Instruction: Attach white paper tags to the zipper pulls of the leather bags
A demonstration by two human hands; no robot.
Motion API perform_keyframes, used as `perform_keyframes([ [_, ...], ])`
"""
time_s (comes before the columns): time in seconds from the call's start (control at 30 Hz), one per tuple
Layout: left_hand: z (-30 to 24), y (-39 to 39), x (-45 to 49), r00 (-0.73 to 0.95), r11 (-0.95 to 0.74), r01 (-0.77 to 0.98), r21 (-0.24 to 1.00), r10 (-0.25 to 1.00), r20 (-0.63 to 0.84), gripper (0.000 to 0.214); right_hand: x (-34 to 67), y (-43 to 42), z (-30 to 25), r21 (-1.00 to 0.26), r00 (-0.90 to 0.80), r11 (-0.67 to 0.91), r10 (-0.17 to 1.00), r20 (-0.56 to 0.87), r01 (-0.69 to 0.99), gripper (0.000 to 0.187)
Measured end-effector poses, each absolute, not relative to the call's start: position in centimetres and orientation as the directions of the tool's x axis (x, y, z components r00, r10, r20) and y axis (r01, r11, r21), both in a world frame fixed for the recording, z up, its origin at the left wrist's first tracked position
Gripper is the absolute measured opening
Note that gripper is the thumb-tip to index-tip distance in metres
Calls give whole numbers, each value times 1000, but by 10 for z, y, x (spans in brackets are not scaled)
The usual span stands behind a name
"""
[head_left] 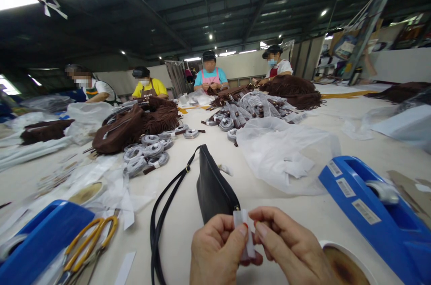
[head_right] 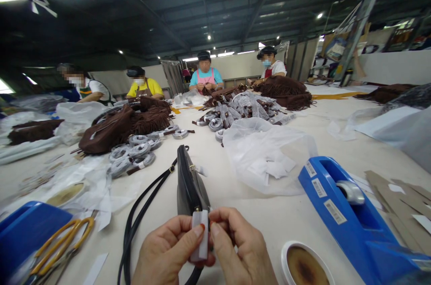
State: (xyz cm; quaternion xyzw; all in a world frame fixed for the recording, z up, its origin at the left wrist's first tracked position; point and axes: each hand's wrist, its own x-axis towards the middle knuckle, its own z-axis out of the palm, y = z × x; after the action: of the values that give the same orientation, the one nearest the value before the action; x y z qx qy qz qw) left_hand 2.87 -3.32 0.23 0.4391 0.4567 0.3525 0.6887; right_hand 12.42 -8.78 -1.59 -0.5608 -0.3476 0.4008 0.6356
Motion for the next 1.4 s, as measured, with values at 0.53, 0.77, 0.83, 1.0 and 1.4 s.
perform_keyframes([
  [0.53,-3,-38,27,336,339,-122,933,898,-282,29,136,-59,1,-949,241,-183,939,-245,-255,14],
  [0.77,-14,-47,33,237,180,-158,971,961,-140,31,131,-56,11,-964,291,-230,939,-183,134,13],
  [0.83,-19,-49,34,199,133,-128,983,974,-106,30,129,-55,15,-923,322,-216,940,-109,318,15],
  [1.0,-30,-49,35,113,55,-26,998,992,-52,21,127,-51,28,-833,344,-218,938,-36,508,15],
  [1.4,-31,-47,31,111,-38,217,975,994,14,7,133,-35,45,-863,198,-390,919,-341,320,12],
])
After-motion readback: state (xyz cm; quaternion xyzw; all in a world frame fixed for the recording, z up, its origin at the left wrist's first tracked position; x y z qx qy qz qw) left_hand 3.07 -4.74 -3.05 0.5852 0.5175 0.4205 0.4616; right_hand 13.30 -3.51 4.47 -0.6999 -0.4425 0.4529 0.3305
